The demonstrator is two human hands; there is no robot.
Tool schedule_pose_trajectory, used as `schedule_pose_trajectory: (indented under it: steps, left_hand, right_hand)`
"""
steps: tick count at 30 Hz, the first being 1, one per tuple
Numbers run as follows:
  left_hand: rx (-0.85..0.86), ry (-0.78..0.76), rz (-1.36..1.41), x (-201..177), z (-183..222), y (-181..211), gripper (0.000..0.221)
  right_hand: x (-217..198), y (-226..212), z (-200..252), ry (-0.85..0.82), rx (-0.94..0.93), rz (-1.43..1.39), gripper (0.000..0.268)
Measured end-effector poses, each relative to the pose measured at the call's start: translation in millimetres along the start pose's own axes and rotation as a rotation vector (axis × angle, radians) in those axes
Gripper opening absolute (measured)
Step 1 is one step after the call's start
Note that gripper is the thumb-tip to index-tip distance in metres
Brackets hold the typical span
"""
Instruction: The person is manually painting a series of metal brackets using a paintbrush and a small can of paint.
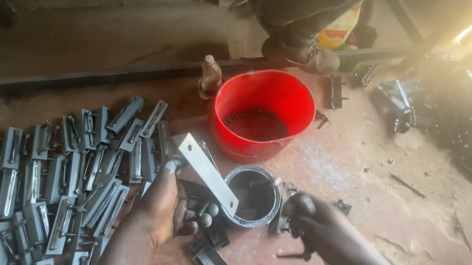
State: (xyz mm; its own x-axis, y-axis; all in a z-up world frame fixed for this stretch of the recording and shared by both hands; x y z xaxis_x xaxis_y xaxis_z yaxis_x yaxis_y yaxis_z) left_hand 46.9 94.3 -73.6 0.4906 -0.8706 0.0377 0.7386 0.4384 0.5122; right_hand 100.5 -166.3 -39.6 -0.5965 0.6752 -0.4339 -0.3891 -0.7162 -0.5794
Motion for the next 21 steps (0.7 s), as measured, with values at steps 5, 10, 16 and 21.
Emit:
schedule_pose_trajectory:
  steps: [5,10,16,21]
  left_hand:
    - [0.047,-0.381,-0.037,41,6,-1,0.087]
    - [-0.004,-0.436,-0.018,53,7,-7,0.095]
    - [-0.009,-0.453,-0.014,64,3,-15,0.093]
    - [-0.013,-0.442,-0.007,68,18,-12,0.089]
  right_hand:
    - [-42,-54,37,0.218,-0.226,-0.382,0.021]
    - [-29,-60,27,0.155,-0.243,-0.321,0.019]
    - [-16,-63,25,0.114,-0.217,-0.242,0.017]
    - [-8,-69,27,0.091,-0.220,-0.212,0.020]
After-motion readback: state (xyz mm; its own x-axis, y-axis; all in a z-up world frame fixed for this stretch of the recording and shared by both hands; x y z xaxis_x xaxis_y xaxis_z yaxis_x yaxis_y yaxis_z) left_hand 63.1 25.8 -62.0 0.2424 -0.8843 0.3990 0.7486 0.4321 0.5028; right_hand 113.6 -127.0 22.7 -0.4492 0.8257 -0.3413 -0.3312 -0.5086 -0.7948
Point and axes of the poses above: each hand's wrist, its own z-axis away from the middle knuckle, its own x-axis out of the palm, y = z × x, the point moved 10 cm from there along -z, towards the middle knuckle, and after that the axes turned 1 degree about y, right-handed, at the moved point
